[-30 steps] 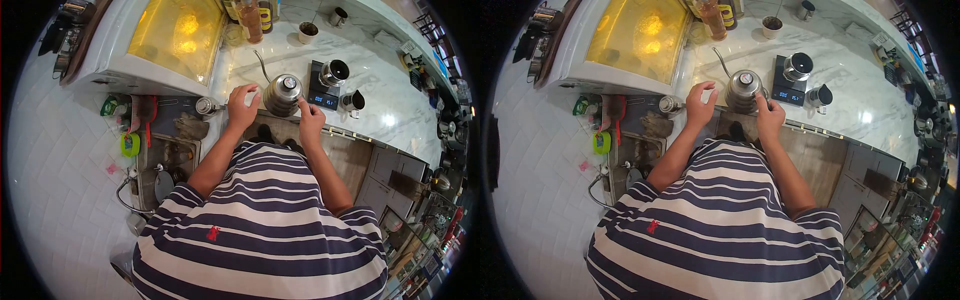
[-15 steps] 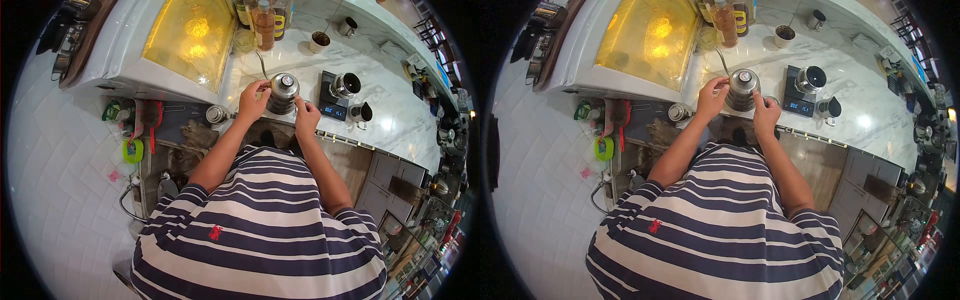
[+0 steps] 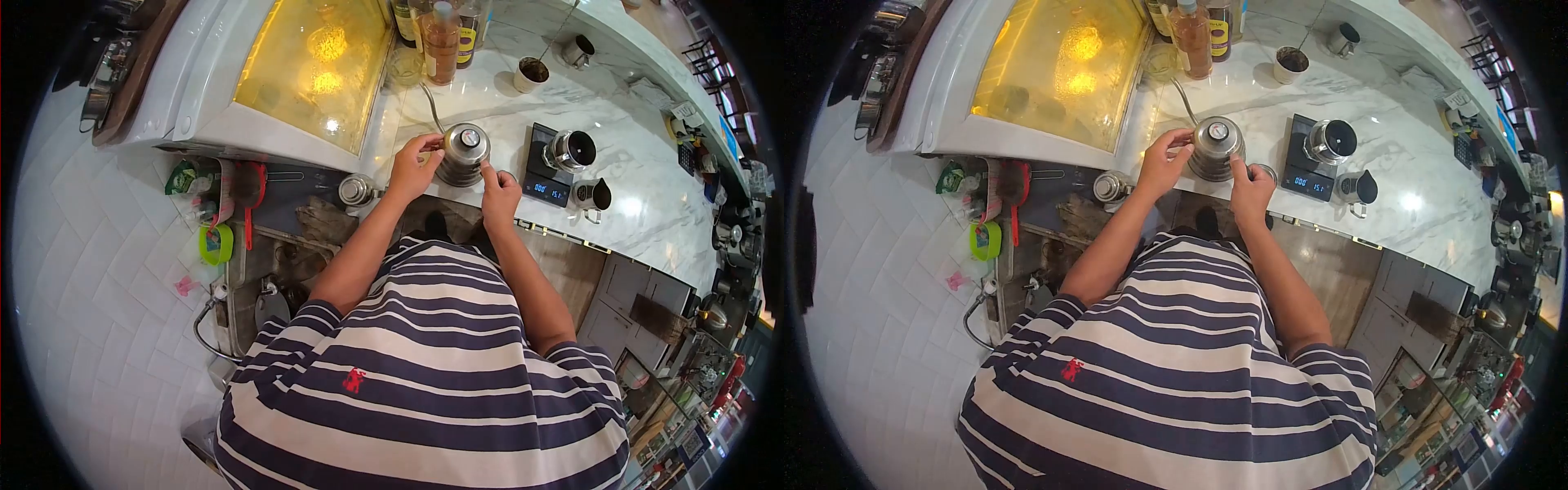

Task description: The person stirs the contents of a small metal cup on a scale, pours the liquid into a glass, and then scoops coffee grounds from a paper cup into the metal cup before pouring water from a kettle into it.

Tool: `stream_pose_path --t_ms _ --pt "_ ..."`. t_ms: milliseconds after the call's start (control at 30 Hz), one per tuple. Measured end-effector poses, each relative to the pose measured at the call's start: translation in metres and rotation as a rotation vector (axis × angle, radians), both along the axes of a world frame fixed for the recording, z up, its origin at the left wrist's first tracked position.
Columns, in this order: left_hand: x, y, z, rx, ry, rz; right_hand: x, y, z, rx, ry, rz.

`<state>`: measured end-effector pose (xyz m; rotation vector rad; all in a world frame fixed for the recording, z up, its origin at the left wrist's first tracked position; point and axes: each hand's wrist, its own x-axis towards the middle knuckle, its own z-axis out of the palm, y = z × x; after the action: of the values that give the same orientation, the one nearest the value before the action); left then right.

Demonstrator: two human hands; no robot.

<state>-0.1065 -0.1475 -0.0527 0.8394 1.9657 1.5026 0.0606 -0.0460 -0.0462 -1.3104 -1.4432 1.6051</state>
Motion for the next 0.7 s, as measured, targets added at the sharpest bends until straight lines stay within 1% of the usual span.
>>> stream_pose_path --t_ms 67,167,267,367,467,567,700 --pt "-0.002 -0.003 -0.002 0.000 -0.030 -0.017 0.002 0.001 -0.004 0.032 -0.048 0.057" --pt "-0.006 -0.004 -0.002 -0.027 -0.032 -0.049 0.003 0.002 -0.007 -0.051 -0.027 0.133" --pt "-0.009 -0.005 -0.003 -0.043 -0.030 -0.068 0.002 0.008 0.016 -0.218 -0.144 0.276" --pt "-0.010 -0.003 -0.003 -0.018 -0.053 -0.052 -0.006 0.028 0.024 -0.193 -0.353 0.502" --pt "-0.013 -0.003 -0.002 -0.014 -0.071 -0.058 -0.018 0.037 0.043 -0.260 -0.428 0.596" --pt "-0.015 -0.003 0.000 -0.020 -0.068 -0.075 -0.016 0.038 0.030 -0.156 -0.421 0.635" --pt "-0.018 0.000 0.014 -0.072 -0.108 -0.095 -0.017 0.027 0.033 0.077 -0.553 0.529"
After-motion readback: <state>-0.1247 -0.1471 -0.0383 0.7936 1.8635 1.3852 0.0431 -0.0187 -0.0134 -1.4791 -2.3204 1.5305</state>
